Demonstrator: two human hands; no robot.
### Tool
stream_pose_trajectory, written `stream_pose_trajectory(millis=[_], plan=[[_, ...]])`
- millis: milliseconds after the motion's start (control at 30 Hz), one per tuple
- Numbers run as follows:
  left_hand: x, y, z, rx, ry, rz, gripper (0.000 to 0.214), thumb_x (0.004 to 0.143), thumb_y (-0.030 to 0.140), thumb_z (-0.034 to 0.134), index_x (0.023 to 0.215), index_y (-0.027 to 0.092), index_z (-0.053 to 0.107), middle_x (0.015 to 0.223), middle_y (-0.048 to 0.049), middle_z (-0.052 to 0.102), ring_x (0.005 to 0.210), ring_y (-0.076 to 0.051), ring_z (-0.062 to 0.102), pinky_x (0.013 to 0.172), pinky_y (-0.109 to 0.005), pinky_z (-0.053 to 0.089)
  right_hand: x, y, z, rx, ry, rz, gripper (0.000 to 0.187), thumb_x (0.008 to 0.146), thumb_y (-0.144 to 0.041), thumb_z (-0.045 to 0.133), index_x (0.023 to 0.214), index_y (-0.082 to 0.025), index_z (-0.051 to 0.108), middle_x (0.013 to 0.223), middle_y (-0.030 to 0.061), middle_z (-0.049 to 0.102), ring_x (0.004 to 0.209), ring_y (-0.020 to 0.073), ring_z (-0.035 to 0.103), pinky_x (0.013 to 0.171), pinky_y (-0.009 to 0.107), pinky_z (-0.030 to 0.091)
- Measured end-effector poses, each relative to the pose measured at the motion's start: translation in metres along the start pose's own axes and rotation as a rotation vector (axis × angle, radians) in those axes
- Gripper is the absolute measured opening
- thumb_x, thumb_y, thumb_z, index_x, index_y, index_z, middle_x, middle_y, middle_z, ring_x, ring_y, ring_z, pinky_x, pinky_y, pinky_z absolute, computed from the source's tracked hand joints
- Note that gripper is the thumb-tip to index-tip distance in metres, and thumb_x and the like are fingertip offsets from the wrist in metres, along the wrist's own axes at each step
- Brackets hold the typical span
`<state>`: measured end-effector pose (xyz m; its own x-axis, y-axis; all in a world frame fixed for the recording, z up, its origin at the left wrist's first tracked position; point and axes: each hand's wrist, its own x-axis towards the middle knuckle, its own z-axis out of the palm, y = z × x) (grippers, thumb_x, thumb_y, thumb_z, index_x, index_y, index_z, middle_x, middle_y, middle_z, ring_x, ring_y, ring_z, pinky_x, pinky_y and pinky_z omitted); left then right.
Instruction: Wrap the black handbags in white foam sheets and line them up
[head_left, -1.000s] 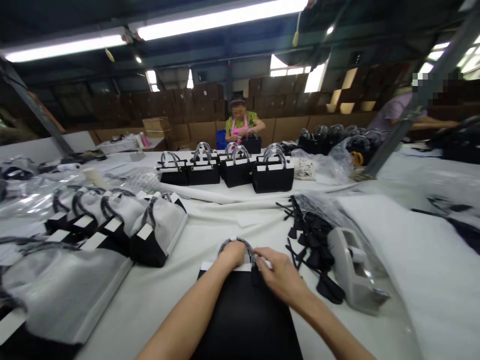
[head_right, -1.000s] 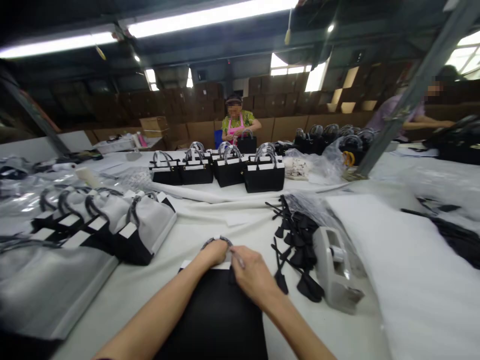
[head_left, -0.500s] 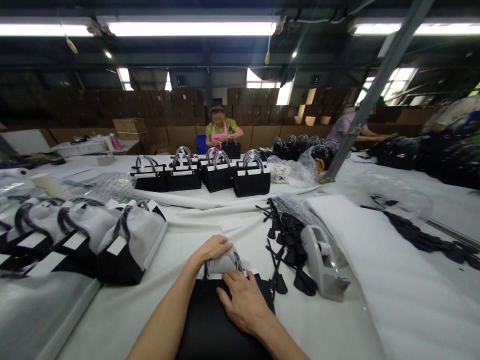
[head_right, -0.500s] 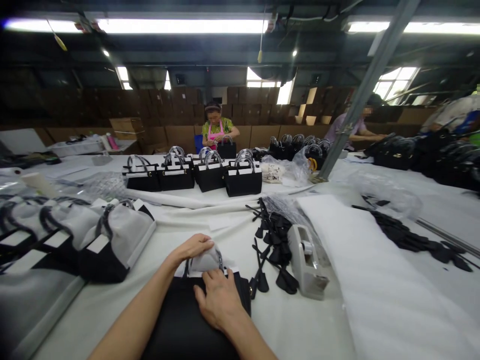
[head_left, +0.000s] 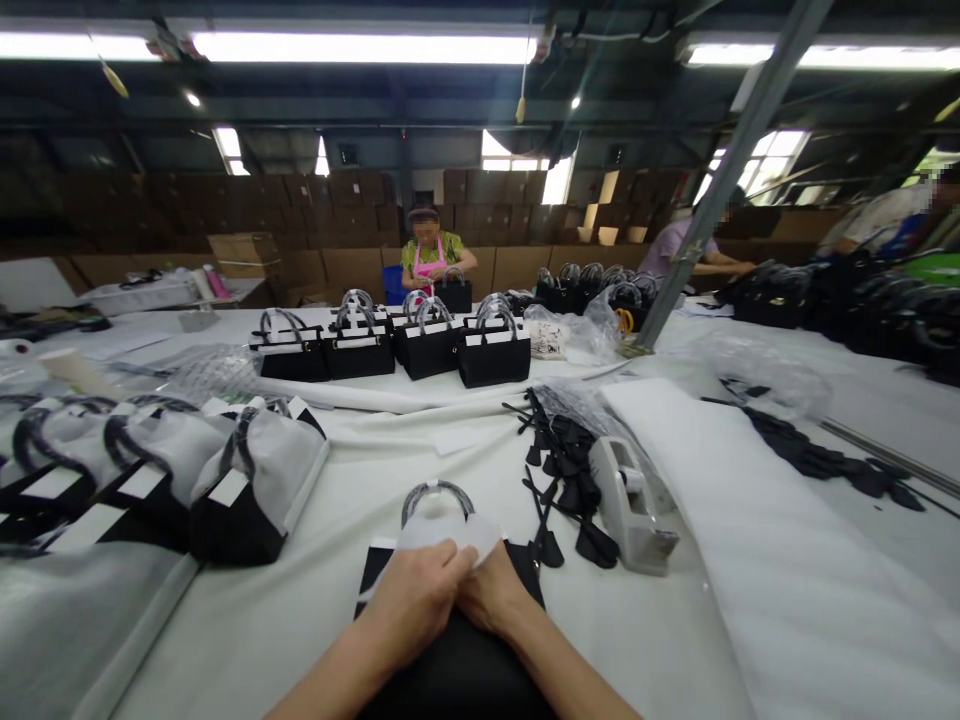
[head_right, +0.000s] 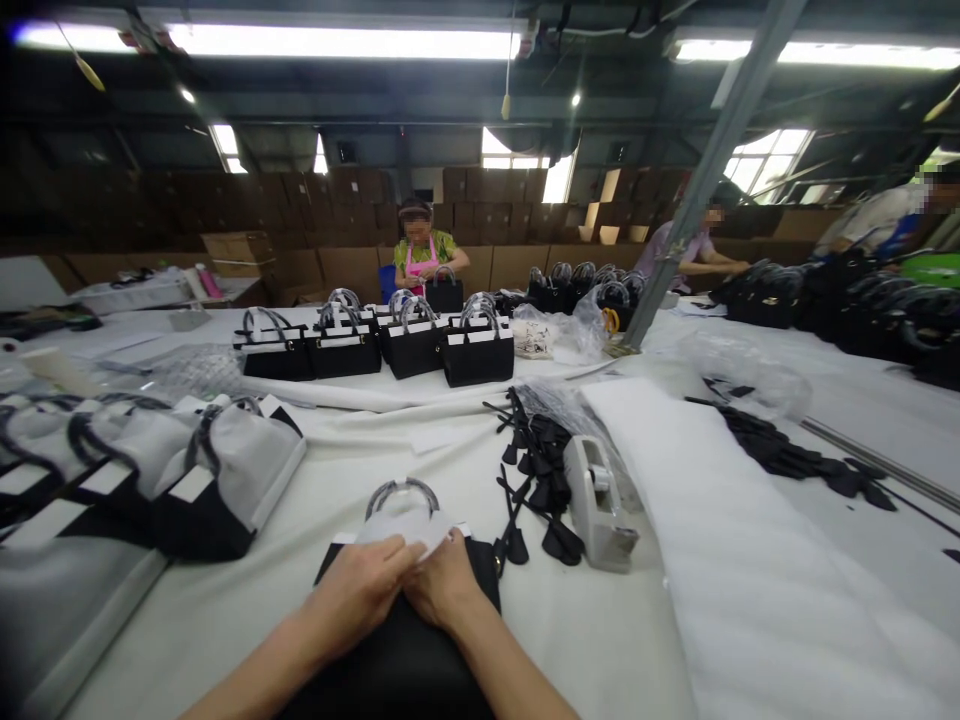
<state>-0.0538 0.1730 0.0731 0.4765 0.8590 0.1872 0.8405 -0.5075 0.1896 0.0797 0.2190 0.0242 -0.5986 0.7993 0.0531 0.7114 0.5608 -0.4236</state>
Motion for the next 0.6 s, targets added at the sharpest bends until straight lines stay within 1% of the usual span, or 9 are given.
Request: stream_pose_trajectory(millis=[67,167,233,300,400,467,500,533,600], plan=[[-0.019,0.002,0.029,-0.044,0.124,-0.168,0.031,0.094,0.022,0.032,0.12,0.017,0.048,0.092,-0.0065,0.063,0.081,-0.02,0.06,0.065,-0.03,0.044,0.003,0.003,0.002,0.02,0.011,0.012,0.021,0.082,-0.019,0.05,0.096,-0.019,0.066,0.106,0.0082,0.068,0.104,0.0242,0.056,0.098,0.041,0.033],[-0.032,0.005,0.052,-0.062,0.218,-0.346,0.024,0.096,0.023,0.031,0.106,0.018,0.053,0.089,-0.0058,0.061,0.08,-0.02,0.06,0.067,-0.03,0.045,-0.004,0.006,0.004,0.035,0.117,0.008,0.014,0.082,-0.018,0.051,0.081,-0.019,0.066,0.091,0.0049,0.069,0.09,0.0188,0.06,0.095,0.036,0.036],[-0.034,0.007,0.055,-0.032,0.23,-0.372,0.024,0.095,0.02,0.031,0.093,0.021,0.055,0.084,-0.0035,0.059,0.075,-0.018,0.059,0.065,-0.029,0.044,-0.016,0.005,0.001,-0.022,0.268,0.009,0.012,0.083,-0.019,0.054,0.075,-0.018,0.063,0.08,0.0043,0.068,0.082,0.0178,0.06,0.089,0.034,0.04],[-0.035,0.01,0.054,0.019,0.267,-0.356,0.026,0.095,0.017,0.032,0.088,0.021,0.056,0.081,-0.0028,0.057,0.072,-0.018,0.057,0.063,-0.029,0.043,-0.031,0.0,-0.008,-0.144,0.457,-0.019,0.009,0.084,-0.02,0.056,0.078,-0.017,0.062,0.081,0.0066,0.066,0.084,0.02,0.06,0.087,0.036,0.041],[-0.036,0.014,0.049,0.085,0.324,-0.254,0.027,0.093,0.015,0.033,0.091,0.02,0.06,0.078,-0.003,0.058,0.071,-0.017,0.056,0.065,-0.029,0.044,-0.044,-0.012,-0.027,-0.403,0.604,-0.254,0.017,0.087,-0.022,0.054,0.104,-0.019,0.059,0.114,0.0123,0.062,0.113,0.0279,0.051,0.101,0.051,0.03],[-0.038,0.018,0.045,0.098,0.346,-0.208,0.029,0.093,0.014,0.033,0.095,0.02,0.062,0.08,-0.0042,0.06,0.074,-0.018,0.056,0.068,-0.03,0.045,-0.043,-0.02,-0.036,-0.551,0.537,-0.442,0.03,0.091,-0.02,0.05,0.12,-0.024,0.052,0.123,0.0105,0.058,0.122,0.0281,0.046,0.107,0.06,0.016],[-0.041,0.02,0.042,0.099,0.355,-0.209,0.03,0.093,0.014,0.033,0.096,0.021,0.062,0.083,-0.0048,0.061,0.076,-0.018,0.056,0.071,-0.031,0.046,-0.041,-0.023,-0.037,-0.602,0.47,-0.483,0.031,0.092,-0.018,0.048,0.122,-0.024,0.051,0.115,0.0095,0.062,0.117,0.0265,0.05,0.108,0.06,0.014],[-0.045,0.022,0.039,0.099,0.362,-0.222,0.028,0.093,0.017,0.035,0.097,0.022,0.063,0.087,-0.0056,0.062,0.08,-0.019,0.057,0.075,-0.034,0.046,-0.038,-0.024,-0.036,-0.639,0.399,-0.479,0.03,0.092,-0.015,0.046,0.12,-0.021,0.053,0.102,0.0085,0.066,0.106,0.0247,0.056,0.108,0.058,0.017],[-0.057,0.025,0.034,0.099,0.367,-0.261,0.019,0.089,0.032,0.05,0.099,0.023,0.064,0.106,-0.0089,0.061,0.097,-0.025,0.056,0.087,-0.044,0.045,-0.031,-0.025,-0.031,-0.688,0.269,-0.382,0.026,0.09,-0.01,0.045,0.113,-0.014,0.057,0.078,0.0065,0.066,0.082,0.0218,0.062,0.102,0.05,0.032]])
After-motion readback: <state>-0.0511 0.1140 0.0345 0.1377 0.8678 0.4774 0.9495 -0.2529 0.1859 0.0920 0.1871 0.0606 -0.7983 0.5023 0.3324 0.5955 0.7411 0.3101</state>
